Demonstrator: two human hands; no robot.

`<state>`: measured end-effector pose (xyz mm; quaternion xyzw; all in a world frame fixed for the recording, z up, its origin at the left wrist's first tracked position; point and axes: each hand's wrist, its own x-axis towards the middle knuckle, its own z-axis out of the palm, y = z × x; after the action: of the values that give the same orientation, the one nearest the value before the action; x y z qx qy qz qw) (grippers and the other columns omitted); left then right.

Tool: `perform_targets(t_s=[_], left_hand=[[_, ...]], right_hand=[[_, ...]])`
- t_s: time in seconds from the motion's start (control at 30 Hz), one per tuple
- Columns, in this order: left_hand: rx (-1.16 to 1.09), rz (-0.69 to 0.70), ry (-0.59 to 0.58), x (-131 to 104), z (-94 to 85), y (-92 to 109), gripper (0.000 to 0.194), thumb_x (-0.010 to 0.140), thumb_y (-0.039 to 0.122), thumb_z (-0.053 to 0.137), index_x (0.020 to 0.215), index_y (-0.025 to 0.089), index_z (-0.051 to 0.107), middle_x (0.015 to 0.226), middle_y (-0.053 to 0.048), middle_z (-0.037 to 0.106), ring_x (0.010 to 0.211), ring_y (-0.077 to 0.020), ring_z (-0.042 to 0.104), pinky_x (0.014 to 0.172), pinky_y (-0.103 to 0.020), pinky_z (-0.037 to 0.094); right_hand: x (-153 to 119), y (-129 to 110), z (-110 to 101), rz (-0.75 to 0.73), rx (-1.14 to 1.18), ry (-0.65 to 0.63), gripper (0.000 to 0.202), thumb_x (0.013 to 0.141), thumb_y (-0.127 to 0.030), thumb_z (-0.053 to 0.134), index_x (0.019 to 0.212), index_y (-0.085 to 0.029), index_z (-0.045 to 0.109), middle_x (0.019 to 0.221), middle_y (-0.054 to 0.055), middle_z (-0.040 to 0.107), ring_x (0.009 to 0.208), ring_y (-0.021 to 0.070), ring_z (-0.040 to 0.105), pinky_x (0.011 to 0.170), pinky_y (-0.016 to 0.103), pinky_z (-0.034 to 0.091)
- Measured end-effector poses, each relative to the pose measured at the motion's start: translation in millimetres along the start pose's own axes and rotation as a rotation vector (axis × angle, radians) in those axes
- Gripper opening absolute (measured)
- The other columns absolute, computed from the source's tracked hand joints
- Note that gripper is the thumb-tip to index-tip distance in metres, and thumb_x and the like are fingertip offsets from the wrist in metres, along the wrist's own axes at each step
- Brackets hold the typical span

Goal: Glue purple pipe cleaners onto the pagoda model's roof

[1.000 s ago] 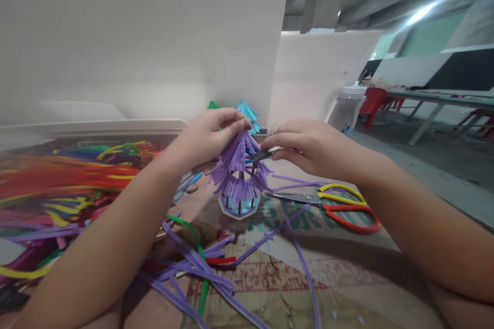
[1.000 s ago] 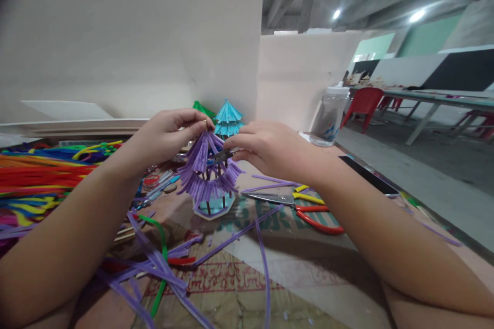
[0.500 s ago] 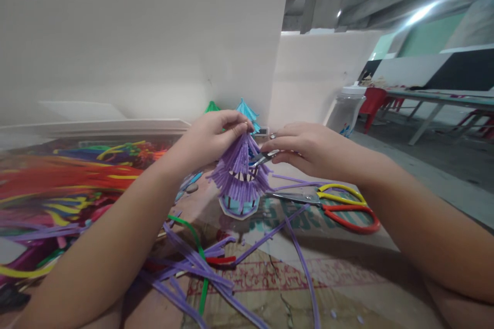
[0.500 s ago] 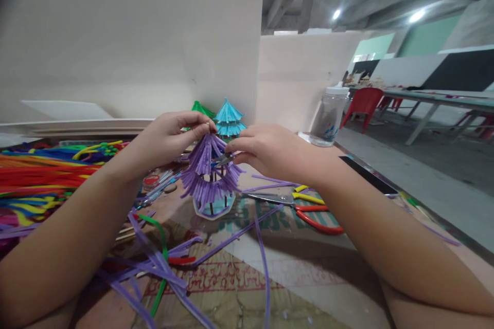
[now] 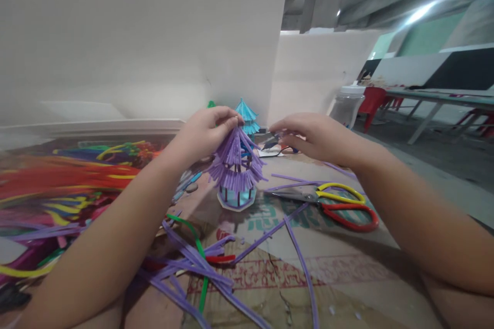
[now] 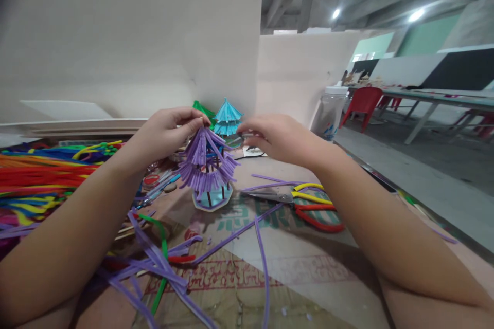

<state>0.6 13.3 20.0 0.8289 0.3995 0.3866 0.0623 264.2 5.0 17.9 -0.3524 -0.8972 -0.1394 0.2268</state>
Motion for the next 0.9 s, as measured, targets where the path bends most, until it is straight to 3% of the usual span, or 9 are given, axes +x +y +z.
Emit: perform_targets(t_s=[0.07,0.17,0.3,0.4,0.47,0.6,0.77,0.8,0.9], left_hand=[[-0.005,-0.034,0.014,2.4,1.3,-6.1,0.029,0.094,0.034,0.051,0.097,0.014,0.072,0.089,-0.005,0.072,0.081,-0.0186,0.063,0.075,-0.029,0.046],[-0.005,-0.056,0.034,5.4,4.3,-14.5,0.029,0.093,0.033,0.051,0.098,0.013,0.072,0.091,-0.005,0.073,0.081,-0.0186,0.063,0.078,-0.03,0.046],[-0.011,-0.08,0.062,8.2,9.4,-23.9,0.031,0.094,0.034,0.05,0.101,0.013,0.071,0.096,-0.006,0.074,0.085,-0.0198,0.064,0.081,-0.03,0.047],[-0.009,-0.092,0.093,9.9,12.5,-29.4,0.032,0.094,0.035,0.049,0.102,0.013,0.071,0.098,-0.007,0.074,0.089,-0.0208,0.065,0.083,-0.03,0.048],[-0.01,-0.109,0.113,10.5,13.8,-31.2,0.033,0.094,0.035,0.048,0.102,0.013,0.071,0.099,-0.007,0.074,0.091,-0.0213,0.066,0.084,-0.031,0.048],[-0.02,-0.15,0.119,10.2,13.7,-30.5,0.033,0.094,0.036,0.049,0.103,0.013,0.071,0.103,-0.008,0.075,0.096,-0.0231,0.066,0.087,-0.032,0.049],[-0.021,-0.167,0.122,9.8,11.5,-27.8,0.029,0.093,0.033,0.05,0.103,0.016,0.072,0.102,-0.007,0.075,0.096,-0.0237,0.067,0.088,-0.033,0.05],[-0.021,-0.17,0.124,9.9,11.3,-27.8,0.029,0.092,0.033,0.05,0.102,0.017,0.072,0.101,-0.007,0.075,0.095,-0.0238,0.067,0.088,-0.033,0.051],[-0.042,-0.179,0.117,10.1,12.3,-29.2,0.029,0.092,0.035,0.05,0.101,0.018,0.072,0.1,-0.007,0.075,0.094,-0.0242,0.067,0.087,-0.033,0.051]], right_hand=[[1.3,23.5,15.4,0.145,-0.013,-0.053,0.032,0.097,-0.031,0.05,0.123,-0.021,0.067,0.114,0.008,0.074,0.101,0.023,0.068,0.081,0.033,0.048],[-1.4,60.9,49.6,0.307,0.073,-0.241,0.036,0.097,-0.031,0.051,0.129,-0.022,0.063,0.122,0.009,0.072,0.104,0.0237,0.067,0.081,0.032,0.049],[-11.4,92.7,92.1,0.313,0.109,-0.331,0.032,0.096,-0.03,0.054,0.123,-0.021,0.067,0.121,0.011,0.072,0.101,0.0225,0.067,0.08,0.031,0.049],[-16.1,98.5,103.4,0.32,0.123,-0.382,0.031,0.091,-0.029,0.06,0.12,-0.021,0.069,0.108,0.01,0.075,0.089,0.0211,0.067,0.072,0.03,0.047],[-16.1,96.6,99.7,0.322,0.121,-0.4,0.026,0.089,-0.029,0.063,0.111,-0.019,0.072,0.099,0.009,0.075,0.08,0.0204,0.065,0.067,0.03,0.045],[-16.9,82.2,79.9,0.316,0.146,-0.397,0.022,0.09,-0.026,0.059,0.104,-0.018,0.073,0.1,0.01,0.074,0.08,0.0196,0.064,0.066,0.029,0.043],[-40.9,42.6,58.2,0.253,0.236,-0.445,0.019,0.091,-0.029,0.06,0.101,-0.02,0.074,0.1,0.008,0.074,0.082,0.0184,0.064,0.069,0.028,0.044],[-48.1,32.6,54.7,0.232,0.282,-0.467,0.019,0.092,-0.03,0.06,0.101,-0.022,0.074,0.099,0.006,0.074,0.084,0.0179,0.065,0.071,0.027,0.045],[-68.4,2.7,48.4,0.201,0.75,-0.662,0.028,0.094,-0.037,0.06,0.114,-0.021,0.072,0.106,0.005,0.075,0.091,0.0169,0.068,0.077,0.026,0.049]])
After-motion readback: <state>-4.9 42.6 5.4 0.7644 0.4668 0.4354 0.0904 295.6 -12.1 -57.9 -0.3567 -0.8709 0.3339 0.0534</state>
